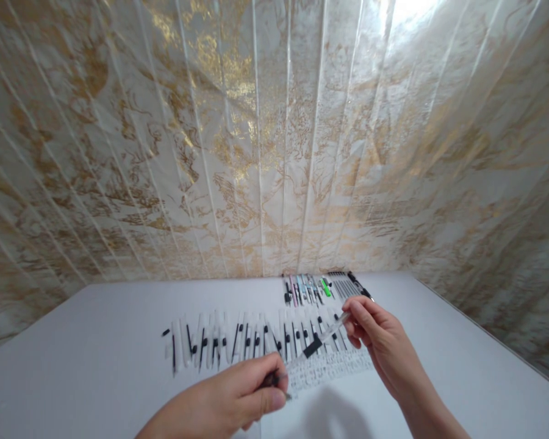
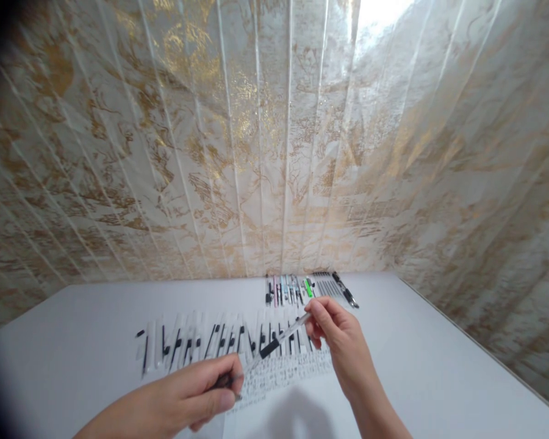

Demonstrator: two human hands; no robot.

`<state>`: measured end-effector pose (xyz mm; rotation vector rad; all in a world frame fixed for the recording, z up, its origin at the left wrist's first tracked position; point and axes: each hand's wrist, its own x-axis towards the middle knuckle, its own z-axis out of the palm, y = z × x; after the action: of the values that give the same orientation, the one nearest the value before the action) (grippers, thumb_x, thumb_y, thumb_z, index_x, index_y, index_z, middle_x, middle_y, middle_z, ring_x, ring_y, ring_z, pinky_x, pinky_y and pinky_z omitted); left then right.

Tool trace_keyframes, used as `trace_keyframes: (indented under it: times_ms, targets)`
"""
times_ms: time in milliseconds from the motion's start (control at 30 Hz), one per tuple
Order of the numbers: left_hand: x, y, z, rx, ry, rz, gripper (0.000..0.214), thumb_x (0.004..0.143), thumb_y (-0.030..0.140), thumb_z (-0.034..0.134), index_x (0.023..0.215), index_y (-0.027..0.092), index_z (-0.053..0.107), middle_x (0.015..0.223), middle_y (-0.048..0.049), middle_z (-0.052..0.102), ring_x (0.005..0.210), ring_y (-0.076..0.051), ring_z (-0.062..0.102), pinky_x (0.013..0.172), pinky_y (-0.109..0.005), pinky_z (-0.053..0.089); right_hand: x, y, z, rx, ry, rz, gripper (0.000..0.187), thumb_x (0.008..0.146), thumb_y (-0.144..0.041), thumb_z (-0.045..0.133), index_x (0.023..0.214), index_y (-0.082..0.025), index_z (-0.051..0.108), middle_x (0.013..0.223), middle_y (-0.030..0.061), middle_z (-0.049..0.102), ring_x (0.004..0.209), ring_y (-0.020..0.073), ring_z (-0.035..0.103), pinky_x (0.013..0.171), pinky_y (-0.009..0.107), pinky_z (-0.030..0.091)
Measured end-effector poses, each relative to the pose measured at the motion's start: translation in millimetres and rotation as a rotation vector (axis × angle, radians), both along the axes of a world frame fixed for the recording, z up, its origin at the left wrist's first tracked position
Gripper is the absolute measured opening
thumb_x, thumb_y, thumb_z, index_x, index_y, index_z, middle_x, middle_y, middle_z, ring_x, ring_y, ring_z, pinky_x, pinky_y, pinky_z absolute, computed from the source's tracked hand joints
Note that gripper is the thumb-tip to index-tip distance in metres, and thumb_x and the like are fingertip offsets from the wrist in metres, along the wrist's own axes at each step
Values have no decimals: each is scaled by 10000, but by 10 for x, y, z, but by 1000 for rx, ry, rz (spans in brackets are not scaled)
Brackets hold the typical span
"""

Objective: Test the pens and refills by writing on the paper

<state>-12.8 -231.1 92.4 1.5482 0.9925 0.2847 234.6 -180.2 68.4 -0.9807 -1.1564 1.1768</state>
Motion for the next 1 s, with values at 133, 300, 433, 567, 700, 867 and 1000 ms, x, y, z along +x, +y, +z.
trace_keyframes:
  times_ms: [133,300,433,567,700,867,1000]
  targets:
    - [-21,-10,7,8,28,-18,185,887,413,498,889,229,475,779,42,430,652,-113,384,621,-245,357,19,-16,3,-30,-9,49,370,769,-528,678,772,-162,622,534,-20,554,485,88,377,452,208,320]
    - [-32,-25,-42,34,83,-19,176,906,406,455,901,232,472,732,56,432,601,-105,416,620,-247,372,-16,-95,76,-16,-193,242,334,772,-485,687,799,-153,664,608,22,644,512,101,444,488,229,361]
    - [-33,-11,-72,3,44,-15,230,913,434,436,849,214,455,671,49,492,642,-130,504,702,-282,405,-49,-126,25,-42,-212,328,327,783,-481,674,806,-155,658,636,20,648,503,94,447,493,230,366]
    - [38,31,-206,-201,-211,-5,402,822,592,533,804,199,449,718,11,541,621,-120,508,682,-278,407,-11,-117,-174,-130,-131,323,344,799,-495,659,779,-154,615,592,-16,575,493,85,424,465,209,341]
    - [267,14,-475,-528,-531,56,416,663,512,708,751,139,546,688,-21,541,600,-102,442,600,-221,319,69,-140,-340,-227,-55,280,387,771,-531,680,737,-160,579,528,-62,456,458,66,337,425,185,303]
    - [505,-62,-560,-515,-694,7,321,684,442,675,716,126,625,627,21,457,575,-101,331,598,-218,280,131,-187,-522,-358,114,372,382,762,-517,702,727,-169,550,489,-86,394,412,42,271,398,163,231]
    - [529,-64,-518,-615,-707,-41,238,724,355,633,732,118,649,650,10,492,587,-97,377,595,-204,306,61,-215,-739,-420,255,462,323,810,-466,675,771,-166,563,504,-85,396,407,37,258,394,154,210]
